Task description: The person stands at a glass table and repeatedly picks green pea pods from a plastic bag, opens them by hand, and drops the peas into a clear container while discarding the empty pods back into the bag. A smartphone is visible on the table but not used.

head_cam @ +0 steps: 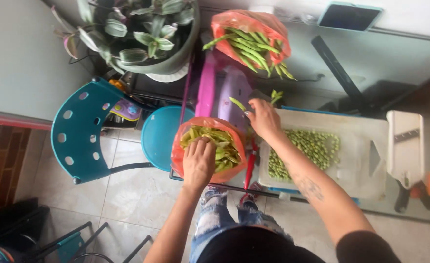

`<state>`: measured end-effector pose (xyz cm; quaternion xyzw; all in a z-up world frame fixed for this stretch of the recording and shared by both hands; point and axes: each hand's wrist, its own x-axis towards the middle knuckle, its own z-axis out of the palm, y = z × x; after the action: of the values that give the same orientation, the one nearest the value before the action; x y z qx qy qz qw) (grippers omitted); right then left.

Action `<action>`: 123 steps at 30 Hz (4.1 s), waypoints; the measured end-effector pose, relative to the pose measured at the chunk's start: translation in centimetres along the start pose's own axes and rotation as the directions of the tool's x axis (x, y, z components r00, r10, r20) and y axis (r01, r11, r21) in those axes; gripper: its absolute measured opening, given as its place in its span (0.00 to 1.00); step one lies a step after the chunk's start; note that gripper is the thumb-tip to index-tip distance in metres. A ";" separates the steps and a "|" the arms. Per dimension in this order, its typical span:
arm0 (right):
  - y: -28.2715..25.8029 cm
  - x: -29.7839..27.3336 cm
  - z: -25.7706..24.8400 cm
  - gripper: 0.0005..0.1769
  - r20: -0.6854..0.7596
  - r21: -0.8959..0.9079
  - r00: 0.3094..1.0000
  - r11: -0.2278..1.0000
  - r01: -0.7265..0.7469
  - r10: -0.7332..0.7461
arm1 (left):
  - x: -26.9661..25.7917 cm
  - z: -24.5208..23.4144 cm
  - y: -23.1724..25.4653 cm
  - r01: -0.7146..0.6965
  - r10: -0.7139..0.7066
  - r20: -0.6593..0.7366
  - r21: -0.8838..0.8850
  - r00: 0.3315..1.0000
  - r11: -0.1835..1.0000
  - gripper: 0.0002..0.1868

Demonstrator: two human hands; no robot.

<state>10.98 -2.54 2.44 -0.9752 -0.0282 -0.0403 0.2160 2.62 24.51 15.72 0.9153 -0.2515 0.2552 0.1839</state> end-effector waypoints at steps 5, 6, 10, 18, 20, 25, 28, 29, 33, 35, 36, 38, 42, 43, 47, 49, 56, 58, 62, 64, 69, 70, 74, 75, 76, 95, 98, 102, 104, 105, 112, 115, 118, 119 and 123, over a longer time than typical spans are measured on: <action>-1.2 5.9 7.7 0.23 0.195 -0.122 0.974 0.988 -0.090 0.113 | -3.1 3.1 -2.2 0.153 -0.145 0.168 -0.035 0.975 0.988 0.07; -0.5 6.0 9.1 0.20 0.225 -0.160 0.964 0.981 -0.105 0.140 | -3.0 2.9 -2.3 0.187 -0.175 0.164 -0.056 0.971 0.981 0.06; -2.7 3.1 3.5 0.15 0.134 -0.031 0.985 0.994 -0.109 0.112 | -1.4 3.5 -1.3 0.268 -0.253 0.109 -0.147 0.961 0.952 0.09; -3.1 -12.8 -9.4 0.12 -0.198 0.462 0.952 0.879 -0.119 0.233 | 4.7 7.6 7.6 0.404 -0.118 0.423 -0.691 0.898 0.599 0.17; -0.6 -15.4 -9.0 0.12 -0.245 0.445 0.924 0.881 -0.163 0.295 | 4.1 10.9 10.3 0.469 -0.103 0.489 -0.722 0.866 0.509 0.14; 1.8 -20.1 -10.2 0.14 -0.225 0.404 0.880 0.862 -0.307 0.419 | 1.8 16.2 15.6 0.590 -0.067 0.616 -0.710 0.785 0.384 0.11; 3.6 -21.1 -9.6 0.16 -0.255 0.382 0.860 0.863 -0.330 0.441 | 1.6 17.9 17.4 0.635 -0.042 0.663 -0.696 0.748 0.335 0.10; 3.9 -21.3 -9.6 0.17 -0.253 0.407 0.844 0.843 -0.351 0.473 | 1.6 18.2 17.8 0.683 -0.037 0.696 -0.692 0.717 0.236 0.10; 4.4 -21.4 -10.2 0.18 -0.252 0.431 0.843 0.835 -0.342 0.475 | 1.5 20.2 18.0 0.791 0.004 0.793 -0.608 0.609 0.073 0.14; 4.7 -21.8 -9.4 0.18 -0.248 0.427 0.845 0.836 -0.344 0.474 | 0.9 20.9 17.9 0.799 0.026 0.800 -0.599 0.599 0.047 0.14; 4.9 -21.7 -9.0 0.19 -0.248 0.420 0.846 0.839 -0.345 0.472 | 0.8 21.3 17.8 0.804 0.052 0.804 -0.594 0.592 0.022 0.14; 5.2 -22.0 -8.5 0.17 -0.248 0.434 0.840 0.831 -0.349 0.482 | 0.6 22.5 17.3 0.786 0.087 0.804 -0.594 0.589 0.170 0.13; 4.4 -21.6 -9.1 0.15 -0.240 0.496 0.798 0.777 -0.388 0.552 | 2.4 21.4 17.7 0.593 0.212 0.753 -0.631 0.623 0.499 0.11; 4.5 -21.6 -9.2 0.15 -0.235 0.497 0.803 0.778 -0.385 0.548 | 2.4 21.1 18.1 0.596 0.204 0.754 -0.628 0.624 0.499 0.11; 4.5 -20.5 -10.6 0.13 -0.285 0.520 0.781 0.774 -0.361 0.556 | 2.6 20.9 19.1 0.633 0.085 0.755 -0.601 0.650 0.488 0.15; 4.4 -20.4 -11.0 0.11 -0.292 0.537 0.776 0.768 -0.350 0.558 | 2.1 21.5 18.8 0.674 0.037 0.766 -0.586 0.642 0.450 0.19; 5.5 -21.5 -9.3 0.12 -0.238 0.505 0.806 0.778 -0.374 0.542 | 1.2 23.0 17.4 0.650 0.137 0.757 -0.626 0.639 0.430 0.12; 6.1 -21.6 -9.1 0.12 -0.238 0.495 0.806 0.782 -0.378 0.541 | 1.1 23.9 17.3 0.653 0.157 0.757 -0.634 0.634 0.415 0.11; 6.7 -22.1 -8.9 0.11 -0.196 0.521 0.798 0.750 -0.408 0.570 | 0.7 24.3 17.3 0.686 0.220 0.779 -0.624 0.588 0.374 0.09; 6.7 -22.1 -9.1 0.11 -0.161 0.545 0.793 0.723 -0.425 0.587 | 1.1 23.4 17.3 0.694 0.252 0.777 -0.628 0.576 0.351 0.09; 7.4 -22.3 -8.9 0.14 -0.089 0.658 0.716 0.580 -0.480 0.693 | 0.3 25.0 17.7 0.651 0.250 0.783 -0.616 0.570 0.443 0.10; 7.9 -22.2 -8.5 0.14 -0.089 0.658 0.716 0.580 -0.480 0.693 | 0.0 25.0 17.7 0.651 0.251 0.783 -0.616 0.570 0.444 0.10; 8.3 -21.8 -7.7 0.17 0.000 0.589 0.743 0.600 -0.541 0.669 | -0.2 24.1 17.7 0.696 0.180 0.822 -0.557 0.541 0.453 0.08; 8.1 -21.7 -7.7 0.18 0.042 0.571 0.758 0.607 -0.553 0.651 | 0.0 23.6 17.7 0.749 0.156 0.842 -0.533 0.517 0.393 0.07; 8.0 -21.7 -7.9 0.18 0.043 0.571 0.759 0.607 -0.553 0.650 | -0.1 23.7 17.8 0.750 0.154 0.842 -0.533 0.518 0.393 0.07; 12.3 -22.1 -5.2 0.13 0.025 0.762 0.778 0.492 -0.421 0.627 | -1.7 23.6 18.4 0.818 0.293 0.849 -0.513 0.440 0.259 0.27; 11.7 -21.8 -6.2 0.14 0.021 0.742 0.786 0.518 -0.426 0.618 | -1.9 23.7 18.8 0.787 0.197 0.875 -0.484 0.443 0.381 0.23; 11.8 -21.7 -6.4 0.15 -0.017 0.687 0.788 0.580 -0.438 0.615 | -2.5 24.8 19.0 0.771 0.046 0.883 -0.433 0.468 0.466 0.17; 11.8 -21.7 -6.0 0.15 -0.025 0.667 0.788 0.597 -0.445 0.615 | -2.6 25.2 18.9 0.749 0.013 0.876 -0.419 0.482 0.514 0.18; 11.7 -21.8 -5.8 0.14 -0.033 0.648 0.787 0.613 -0.452 0.616 | -2.7 25.4 18.8 0.724 -0.019 0.868 -0.401 0.496 0.561 0.18; 10.6 -20.8 -7.4 0.14 0.270 0.577 0.737 0.508 -0.639 0.620 | -2.6 26.3 18.9 0.685 -0.091 0.833 -0.380 0.546 0.622 0.15; 10.3 -20.4 -8.5 0.12 0.298 0.508 0.751 0.568 -0.647 0.590 | -2.0 25.3 18.7 0.678 -0.068 0.812 -0.434 0.579 0.593 0.16; 10.0 -19.9 -8.5 0.08 0.227 0.479 0.793 0.645 -0.596 0.565 | -0.7 23.8 18.8 0.616 -0.030 0.801 -0.435 0.598 0.656 0.17; 10.2 -19.9 -8.3 0.08 0.193 0.452 0.826 0.699 -0.554 0.530 | -0.4 23.5 18.9 0.600 0.006 0.811 -0.437 0.585 0.670 0.18; 9.6 -19.9 -8.5 0.10 0.140 0.412 0.874 0.775 -0.479 0.465 | -1.1 24.2 18.7 0.617 0.046 0.848 -0.421 0.529 0.665 0.20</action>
<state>-8.67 -15.62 4.27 -0.8782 0.2054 0.0371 0.4302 0.49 -1.44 -0.39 0.8187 -0.2113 -0.3358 0.4151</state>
